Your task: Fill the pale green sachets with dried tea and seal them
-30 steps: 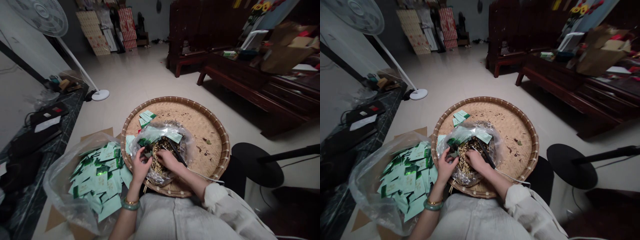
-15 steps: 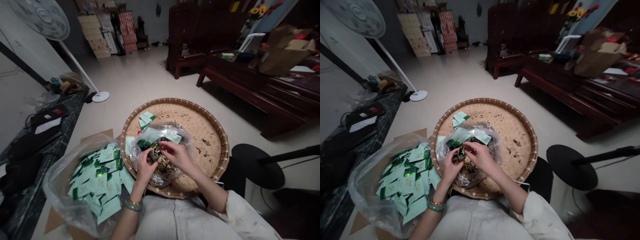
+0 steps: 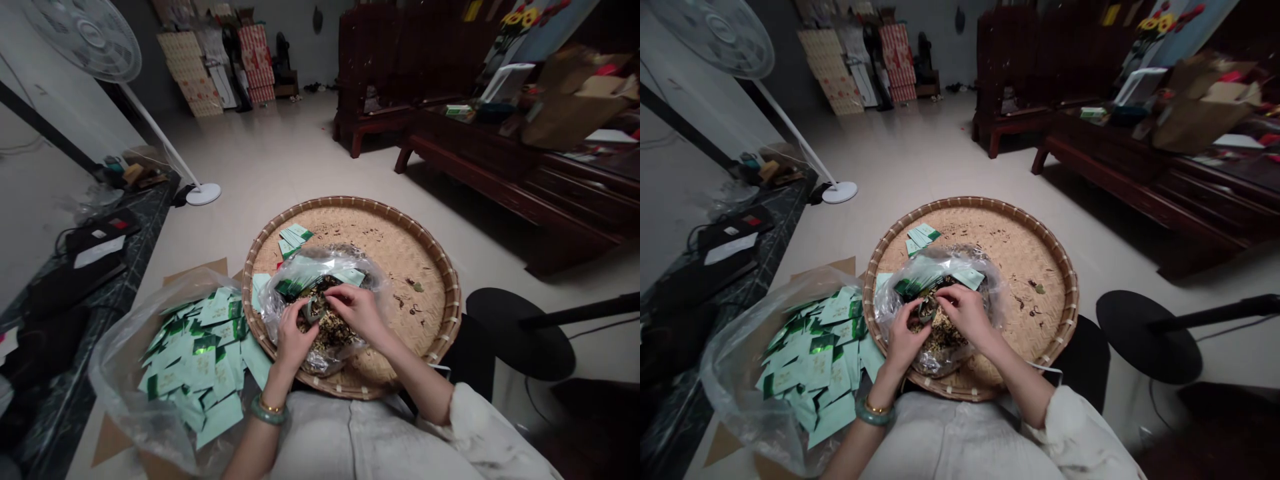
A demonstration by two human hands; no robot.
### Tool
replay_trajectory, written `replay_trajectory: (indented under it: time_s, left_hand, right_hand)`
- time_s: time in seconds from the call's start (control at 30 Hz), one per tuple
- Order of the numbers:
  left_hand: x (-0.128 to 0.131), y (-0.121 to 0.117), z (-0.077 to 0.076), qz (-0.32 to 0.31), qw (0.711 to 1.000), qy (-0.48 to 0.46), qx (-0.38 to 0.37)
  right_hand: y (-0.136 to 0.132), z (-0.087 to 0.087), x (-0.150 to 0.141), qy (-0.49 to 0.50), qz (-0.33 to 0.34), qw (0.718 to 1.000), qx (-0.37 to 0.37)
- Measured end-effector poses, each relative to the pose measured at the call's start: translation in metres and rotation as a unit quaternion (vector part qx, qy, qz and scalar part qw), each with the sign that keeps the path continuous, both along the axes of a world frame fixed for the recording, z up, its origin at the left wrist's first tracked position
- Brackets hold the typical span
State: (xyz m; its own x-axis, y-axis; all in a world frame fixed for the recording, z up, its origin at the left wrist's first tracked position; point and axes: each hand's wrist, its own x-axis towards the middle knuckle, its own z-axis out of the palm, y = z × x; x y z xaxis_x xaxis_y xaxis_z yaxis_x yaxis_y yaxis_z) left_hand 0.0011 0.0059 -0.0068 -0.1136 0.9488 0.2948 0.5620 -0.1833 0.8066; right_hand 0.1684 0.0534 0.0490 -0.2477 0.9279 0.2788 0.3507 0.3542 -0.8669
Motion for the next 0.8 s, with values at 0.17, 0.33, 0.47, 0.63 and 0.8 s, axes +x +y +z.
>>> replay_trajectory:
  time_s: [0.17,0.33,0.47,0.63,0.8]
  left_hand:
    - [-0.001,0.000,-0.001,0.002,1.000,0.018,0.013]
    - [0.002,-0.001,0.001,-0.022,0.998,0.048,0.040]
    - [0.000,-0.004,-0.001,-0.006,0.999,0.041,0.005]
    - [0.001,-0.004,-0.004,0.003,1.000,0.028,0.007]
    - [0.001,-0.001,0.002,-0.021,1.000,-0.012,-0.006]
  right_hand:
    - [-0.005,0.006,0.002,-0.043,0.048,0.998,-0.003]
    - [-0.003,0.002,-0.005,-0.031,0.077,0.995,0.048]
    - [-0.004,0.006,0.002,-0.027,0.029,0.997,0.066]
    - [-0.016,0.001,0.004,-0.149,0.089,0.984,0.046]
    - [-0.013,-0.011,0.003,-0.159,0.102,0.982,0.011]
